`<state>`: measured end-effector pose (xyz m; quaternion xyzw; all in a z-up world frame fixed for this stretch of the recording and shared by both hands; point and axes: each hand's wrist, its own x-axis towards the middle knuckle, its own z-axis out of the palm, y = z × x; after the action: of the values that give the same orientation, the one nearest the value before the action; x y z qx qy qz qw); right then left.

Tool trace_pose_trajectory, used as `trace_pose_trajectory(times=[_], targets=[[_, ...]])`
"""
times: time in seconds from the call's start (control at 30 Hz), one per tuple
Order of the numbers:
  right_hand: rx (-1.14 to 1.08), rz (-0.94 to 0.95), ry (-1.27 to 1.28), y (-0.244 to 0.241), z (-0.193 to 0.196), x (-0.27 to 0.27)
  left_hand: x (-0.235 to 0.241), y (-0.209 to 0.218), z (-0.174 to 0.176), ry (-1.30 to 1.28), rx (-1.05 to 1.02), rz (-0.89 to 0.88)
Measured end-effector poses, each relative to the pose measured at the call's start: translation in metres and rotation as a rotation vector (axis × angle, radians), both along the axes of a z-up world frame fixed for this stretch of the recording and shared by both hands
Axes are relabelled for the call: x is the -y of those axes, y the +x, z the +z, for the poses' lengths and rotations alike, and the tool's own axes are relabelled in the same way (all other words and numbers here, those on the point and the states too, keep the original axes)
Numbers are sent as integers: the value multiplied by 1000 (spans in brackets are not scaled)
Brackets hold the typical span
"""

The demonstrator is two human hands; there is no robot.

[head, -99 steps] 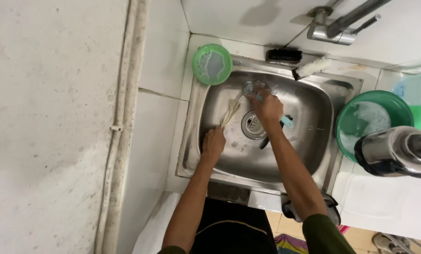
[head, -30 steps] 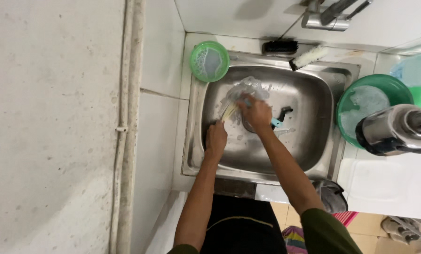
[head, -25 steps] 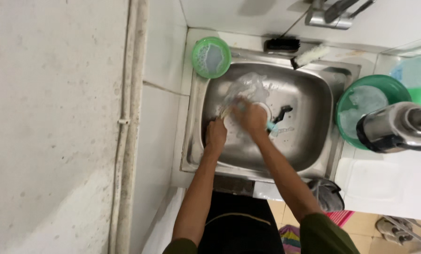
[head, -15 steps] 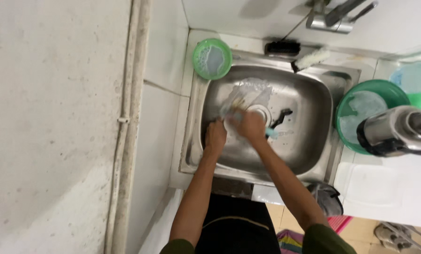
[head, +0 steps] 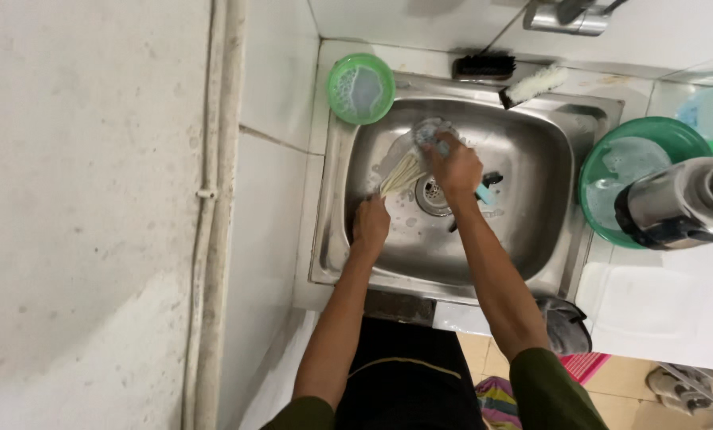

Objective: The person washes a pair of white shoelaces in a kitchen sink using running water and a brush. They scrub the laces thoroughly, rinse them, and then move to a shoe rack area to untangle and separate the laces.

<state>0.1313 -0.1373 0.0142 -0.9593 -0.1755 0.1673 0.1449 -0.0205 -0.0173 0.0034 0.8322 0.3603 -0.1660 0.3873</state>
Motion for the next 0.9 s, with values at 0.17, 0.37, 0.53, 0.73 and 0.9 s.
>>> trace_pose_trajectory(times=[0.17,0.37,0.53,0.73,0.9], targets=[[-212,178,-90,-24,-1,3,-1,9,-7,40,-22,-48],[-76,-171,-39,-3,6,23,9,7,1,73,7,-93],[-97,-51,2,13,10,32,3,4,11,1,-25,-77],[-381,-79,629,-2,83,24,-8,-3,45,-197,-37,-273],[-887,112,688,-67,66,34,-18,17,55,-216,-162,-596]])
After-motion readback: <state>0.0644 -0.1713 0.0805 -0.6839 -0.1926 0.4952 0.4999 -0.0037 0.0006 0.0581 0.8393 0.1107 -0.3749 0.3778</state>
